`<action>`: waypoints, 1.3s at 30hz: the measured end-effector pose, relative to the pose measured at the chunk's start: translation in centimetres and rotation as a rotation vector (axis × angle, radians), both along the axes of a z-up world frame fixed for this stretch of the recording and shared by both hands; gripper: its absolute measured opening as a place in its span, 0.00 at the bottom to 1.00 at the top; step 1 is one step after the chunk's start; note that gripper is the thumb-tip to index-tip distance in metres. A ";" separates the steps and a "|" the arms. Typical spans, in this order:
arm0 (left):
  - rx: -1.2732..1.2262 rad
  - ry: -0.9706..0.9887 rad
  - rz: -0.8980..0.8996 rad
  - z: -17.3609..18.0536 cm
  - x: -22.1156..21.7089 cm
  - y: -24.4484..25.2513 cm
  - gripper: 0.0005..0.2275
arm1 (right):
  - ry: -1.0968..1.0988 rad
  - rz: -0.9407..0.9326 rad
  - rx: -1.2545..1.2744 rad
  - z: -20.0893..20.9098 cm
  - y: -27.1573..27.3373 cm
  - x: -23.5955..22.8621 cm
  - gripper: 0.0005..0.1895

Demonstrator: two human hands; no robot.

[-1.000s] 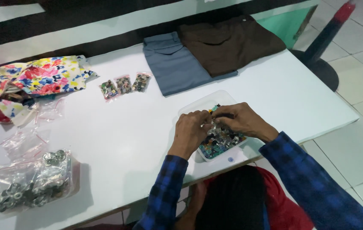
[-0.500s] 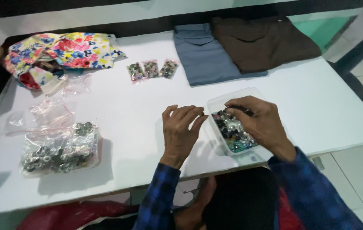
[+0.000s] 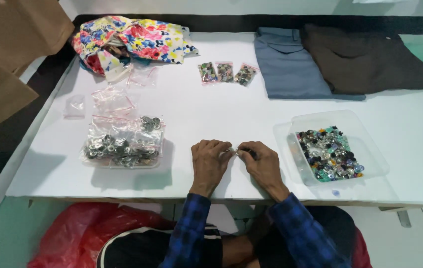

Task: The person sorts small buttons from a plastic container onto a white table, then places them into small plastic bags. They repeat this process, picking up buttons, arranging them, and bagging them.

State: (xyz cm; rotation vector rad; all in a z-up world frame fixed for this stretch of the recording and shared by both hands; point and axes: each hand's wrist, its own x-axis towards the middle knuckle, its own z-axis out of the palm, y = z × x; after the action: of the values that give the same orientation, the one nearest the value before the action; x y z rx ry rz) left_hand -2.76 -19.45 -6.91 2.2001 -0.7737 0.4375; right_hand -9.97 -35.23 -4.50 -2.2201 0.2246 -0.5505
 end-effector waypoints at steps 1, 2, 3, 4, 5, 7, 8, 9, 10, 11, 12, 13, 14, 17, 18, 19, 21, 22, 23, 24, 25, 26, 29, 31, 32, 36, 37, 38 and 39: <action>-0.020 0.060 -0.005 0.1 0.0 0.0 0.07 | 0.041 -0.009 0.062 0.3 -0.1 0.0 0.06; -0.038 0.115 -0.010 0.3 0.1 0.2 0.08 | 0.079 -0.018 0.125 0.6 -0.1 0.1 0.07; -0.041 0.120 -0.003 0.5 0.1 0.4 0.08 | 0.084 -0.012 0.123 0.8 0.1 0.1 0.07; -0.086 0.176 -0.029 0.7 0.0 0.5 0.09 | 0.103 -0.028 0.130 1.0 0.3 0.0 0.07; -0.131 0.231 -0.054 0.9 0.0 0.6 0.11 | 0.122 -0.044 0.137 1.3 0.4 0.0 0.08; -0.147 0.263 -0.084 1.6 -0.3 0.8 0.11 | 0.111 -0.033 0.121 1.1 0.4 0.0 0.08; -0.165 0.294 -0.106 2.0 -0.5 1.0 0.11 | 0.099 -0.015 0.103 1.1 0.4 0.1 0.07; -0.168 0.298 -0.102 1.8 -0.4 1.0 0.11 | 0.104 -0.011 0.101 1.0 0.5 0.1 0.07; -0.172 0.308 -0.102 1.6 -0.2 0.9 0.09 | 0.097 -0.009 0.098 1.0 0.5 0.1 0.07; -0.176 0.317 -0.101 1.4 -0.1 0.9 0.08 | 0.090 -0.006 0.095 0.9 0.5 0.1 0.07; -0.175 0.320 -0.102 1.5 -0.1 0.9 0.08 | 0.093 -0.007 0.096 1.0 0.5 0.1 0.07; -0.177 0.319 -0.105 1.5 -0.2 0.9 0.07 | 0.098 0.009 0.073 1.0 0.5 0.1 0.07; -0.178 0.318 -0.109 1.6 -0.2 0.8 0.06 | 0.103 0.024 0.050 1.1 0.5 0.1 0.07; -0.190 0.322 -0.119 0.4 -0.1 0.9 0.06 | 0.144 0.034 0.035 1.7 0.6 -0.1 0.08; -0.188 0.327 -0.118 0.5 -0.2 0.8 0.06 | 0.148 0.034 0.037 1.5 0.5 0.0 0.08; -0.190 0.312 -0.111 0.6 -0.2 0.8 0.07 | 0.121 0.051 0.026 1.4 0.4 0.0 0.09; -0.188 0.303 -0.104 1.0 -0.6 0.8 0.08 | 0.099 0.066 0.019 1.4 0.4 0.0 0.09; -0.184 0.294 -0.108 1.5 -0.7 0.9 0.10 | 0.102 0.073 0.028 1.6 0.4 0.0 0.10; -0.181 0.284 -0.112 1.9 -0.8 0.9 0.11 | 0.104 0.079 0.037 1.7 0.4 0.0 0.11; -0.179 0.290 -0.115 1.9 -0.8 0.9 0.11 | 0.110 0.076 0.039 1.8 0.4 -0.1 0.11; -0.176 0.277 -0.115 1.8 -0.9 0.9 0.11 | 0.111 0.084 0.039 1.9 0.4 -0.1 0.11; -0.174 0.262 -0.113 1.8 -0.8 1.0 0.10 | 0.111 0.094 0.037 2.1 0.5 0.0 0.11; -0.152 0.272 -0.108 1.3 -0.7 0.9 0.11 | 0.116 0.076 0.048 2.2 0.7 0.0 0.11; -0.160 0.275 -0.109 1.0 -0.6 0.9 0.11 | 0.115 0.074 0.036 1.8 0.5 0.3 0.11; -0.168 0.278 -0.107 0.7 -0.6 0.8 0.12 | 0.113 0.075 0.023 1.6 0.4 0.4 0.10; -0.167 0.270 -0.122 1.3 -0.7 0.9 0.11 | 0.113 0.080 -0.003 1.8 0.6 0.2 0.10; -0.172 0.276 -0.125 1.5 -0.8 0.9 0.11 | 0.123 0.087 -0.001 1.7 0.4 0.2 0.10; -0.179 0.280 -0.126 1.7 -0.7 1.0 0.11 | 0.129 0.097 0.001 1.6 0.3 0.3 0.10; -0.181 0.280 -0.124 1.5 -0.6 1.0 0.11 | 0.130 0.100 -0.001 1.7 0.3 0.3 0.10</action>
State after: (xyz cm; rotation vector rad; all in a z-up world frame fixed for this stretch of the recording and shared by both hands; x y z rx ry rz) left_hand -3.39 -18.49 -5.42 1.9776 -0.6838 0.1270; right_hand -9.63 -34.93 -2.84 -2.2566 0.1797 -0.3525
